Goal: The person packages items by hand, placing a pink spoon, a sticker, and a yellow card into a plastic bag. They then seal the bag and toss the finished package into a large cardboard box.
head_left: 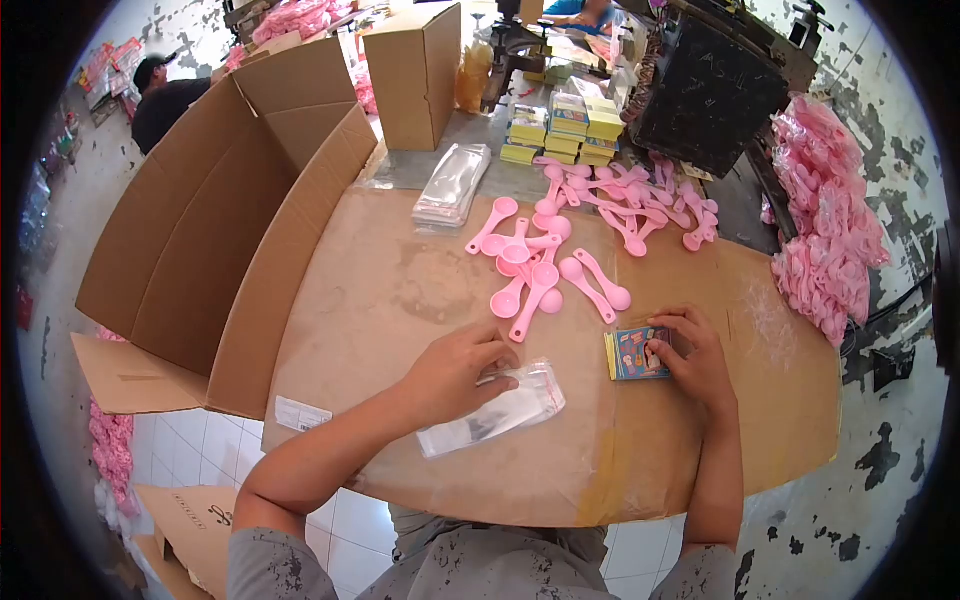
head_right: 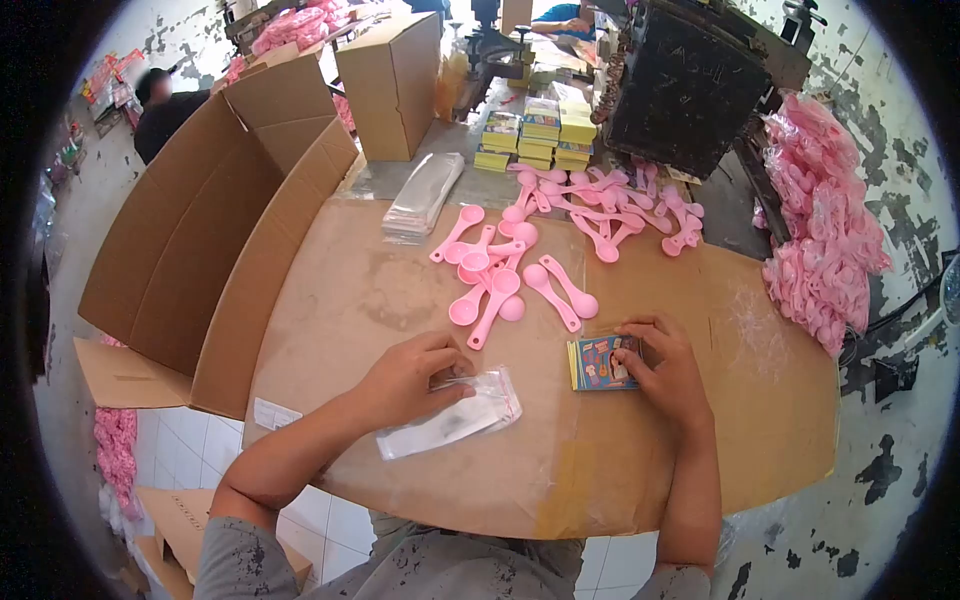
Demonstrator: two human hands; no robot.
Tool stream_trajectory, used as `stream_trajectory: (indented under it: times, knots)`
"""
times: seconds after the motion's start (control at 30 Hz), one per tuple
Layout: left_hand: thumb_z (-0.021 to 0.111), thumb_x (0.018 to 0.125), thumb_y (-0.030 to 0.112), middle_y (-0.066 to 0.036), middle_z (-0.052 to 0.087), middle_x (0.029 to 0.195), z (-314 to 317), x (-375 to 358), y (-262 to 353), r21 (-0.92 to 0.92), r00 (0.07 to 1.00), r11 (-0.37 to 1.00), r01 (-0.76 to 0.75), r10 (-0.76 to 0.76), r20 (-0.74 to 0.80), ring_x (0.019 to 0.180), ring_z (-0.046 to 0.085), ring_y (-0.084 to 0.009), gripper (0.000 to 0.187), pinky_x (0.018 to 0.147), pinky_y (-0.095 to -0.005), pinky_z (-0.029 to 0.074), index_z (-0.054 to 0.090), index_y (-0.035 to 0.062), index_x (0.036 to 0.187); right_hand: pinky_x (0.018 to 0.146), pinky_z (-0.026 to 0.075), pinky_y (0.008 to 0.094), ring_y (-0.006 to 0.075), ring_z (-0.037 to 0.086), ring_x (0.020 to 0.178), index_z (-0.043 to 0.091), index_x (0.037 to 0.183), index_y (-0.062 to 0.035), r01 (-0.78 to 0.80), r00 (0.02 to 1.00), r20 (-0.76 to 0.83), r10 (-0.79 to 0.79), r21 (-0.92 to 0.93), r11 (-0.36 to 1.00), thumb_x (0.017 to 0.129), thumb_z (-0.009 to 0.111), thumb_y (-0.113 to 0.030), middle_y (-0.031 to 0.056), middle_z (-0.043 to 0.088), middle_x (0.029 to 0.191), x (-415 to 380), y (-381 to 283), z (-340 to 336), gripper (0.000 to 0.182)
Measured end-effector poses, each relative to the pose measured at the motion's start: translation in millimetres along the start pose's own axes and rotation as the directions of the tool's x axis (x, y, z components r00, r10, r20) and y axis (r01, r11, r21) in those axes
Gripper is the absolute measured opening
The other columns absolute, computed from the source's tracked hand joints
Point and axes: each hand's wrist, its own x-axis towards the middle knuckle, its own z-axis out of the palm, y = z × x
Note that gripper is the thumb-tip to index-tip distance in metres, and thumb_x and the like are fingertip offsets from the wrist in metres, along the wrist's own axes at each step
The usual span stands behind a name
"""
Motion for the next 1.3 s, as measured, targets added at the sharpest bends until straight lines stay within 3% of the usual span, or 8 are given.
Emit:
stream_trajectory:
  times: [0.23, 0.37, 0.43, 0.57, 0.77, 0.97, 1.17, 1.3]
  knots:
    - [0.081, 0.087, 0.01, -0.006, 0.069, 0.089, 0.5, -0.3, -2.8, -0.331, 0.984, 0.927, 0.176, -0.173, 0.039, 0.08, 0.069, -0.0177, 0.014, 0.072, -0.034, 0.055, 0.068, 0.0063, 0.092, 0.094, 0.048, 0.0362, 0.0238, 0.065, 0.099, 0.073, 0.102, -0.0056, 0.041, 0.996, -0.085, -0.04, 0.018, 0.999, 0.086, 0.08, -0.007, 0.0058, 0.071, 0.104, -5.5, 4.4, -1.7, 0.017]
    - [0.076, 0.093, 0.0, -0.009, 0.073, 0.101, -0.4, 1.0, -6.3, -0.61, 0.967, 0.752, 0.25, -0.224, 0.121, 0.094, 0.071, -0.0136, 0.022, 0.082, -0.0292, 0.058, 0.061, 0.0024, 0.109, 0.085, 0.05, 0.0297, 0.0159, 0.066, 0.096, 0.072, 0.101, -0.0054, -0.175, 0.948, -0.128, 0.292, 0.556, 0.813, 0.091, 0.078, -0.005, 0.0049, 0.072, 0.099, -9.8, -36.5, 21.6, 0.012]
    - [0.076, 0.095, 0.004, -0.009, 0.074, 0.096, 0.8, 3.2, -5.2, -0.812, 0.96, 0.522, 0.26, -0.234, 0.157, 0.09, 0.072, -0.0137, 0.028, 0.078, -0.0296, 0.058, 0.058, 0.0014, 0.116, 0.082, 0.051, 0.0272, 0.0134, 0.067, 0.097, 0.073, 0.102, -0.0043, -0.175, 0.965, -0.062, 0.254, 0.567, 0.805, 0.093, 0.077, -0.004, 0.0046, 0.072, 0.101, -15.6, -32.0, 38.5, 0.01]
    - [0.074, 0.095, 0.001, -0.013, 0.075, 0.098, -1.9, 4.9, -1.8, -0.797, 0.95, 0.526, 0.298, -0.249, 0.19, 0.095, 0.074, -0.0153, 0.037, 0.082, -0.0278, 0.06, 0.051, -0.0006, 0.124, 0.082, 0.053, 0.0277, 0.013, 0.068, 0.098, 0.073, 0.107, -0.0014, 0.034, 0.999, -0.043, -0.019, 0.369, 0.929, 0.095, 0.074, -0.002, 0.0047, 0.07, 0.104, -14.6, -40.7, 54.7, 0.012]
    - [0.075, 0.095, 0.001, -0.016, 0.078, 0.102, 0.9, 2.8, 2.6, -0.761, 0.942, 0.561, 0.325, -0.267, 0.206, 0.095, 0.075, -0.016, 0.039, 0.085, -0.028, 0.061, 0.052, -0.001, 0.126, 0.087, 0.054, 0.03, 0.0138, 0.068, 0.099, 0.073, 0.11, -0.0009, -0.003, 0.993, -0.093, 0.071, 0.585, 0.811, 0.093, 0.073, 0.004, 0.0069, 0.07, 0.106, -15.6, -59.7, 61.2, 0.017]
    - [0.075, 0.096, 0.002, -0.016, 0.078, 0.105, -0.4, 1.4, 5.3, -0.748, 0.939, 0.573, 0.336, -0.267, 0.218, 0.098, 0.075, -0.0158, 0.045, 0.089, -0.0276, 0.06, 0.052, -0.0001, 0.134, 0.084, 0.054, 0.0291, 0.0161, 0.069, 0.092, 0.074, 0.113, -0.0016, 0.194, 0.981, -0.066, -0.183, 0.376, 0.906, 0.092, 0.074, 0.004, 0.0088, 0.072, 0.101, -13.1, -51.5, 62.4, 0.022]
    - [0.075, 0.097, 0.006, -0.01, 0.079, 0.104, -1.3, -1.3, 12.9, -0.591, 0.965, 0.763, 0.26, -0.182, 0.188, 0.094, 0.074, -0.0125, 0.046, 0.086, -0.0272, 0.061, 0.058, 0.0033, 0.139, 0.067, 0.053, 0.0275, 0.0141, 0.067, 0.077, 0.075, 0.117, -0.0064, 0.195, 0.962, 0.131, -0.24, 0.288, 0.938, 0.091, 0.076, 0.0, 0.0091, 0.072, 0.1, -11.3, -71.8, 61.1, 0.027]
    - [0.075, 0.098, 0.009, -0.009, 0.079, 0.103, -3.3, -1.7, 17.7, -0.494, 0.97, 0.841, 0.223, -0.14, 0.198, 0.093, 0.074, -0.0105, 0.043, 0.084, -0.0269, 0.061, 0.06, 0.0036, 0.138, 0.069, 0.054, 0.0254, 0.0113, 0.066, 0.08, 0.07, 0.123, -0.0033, -0.024, 0.99, 0.136, -0.042, 0.45, 0.893, 0.092, 0.077, -0.002, 0.0069, 0.071, 0.099, -17.8, -76.3, 68.3, 0.031]
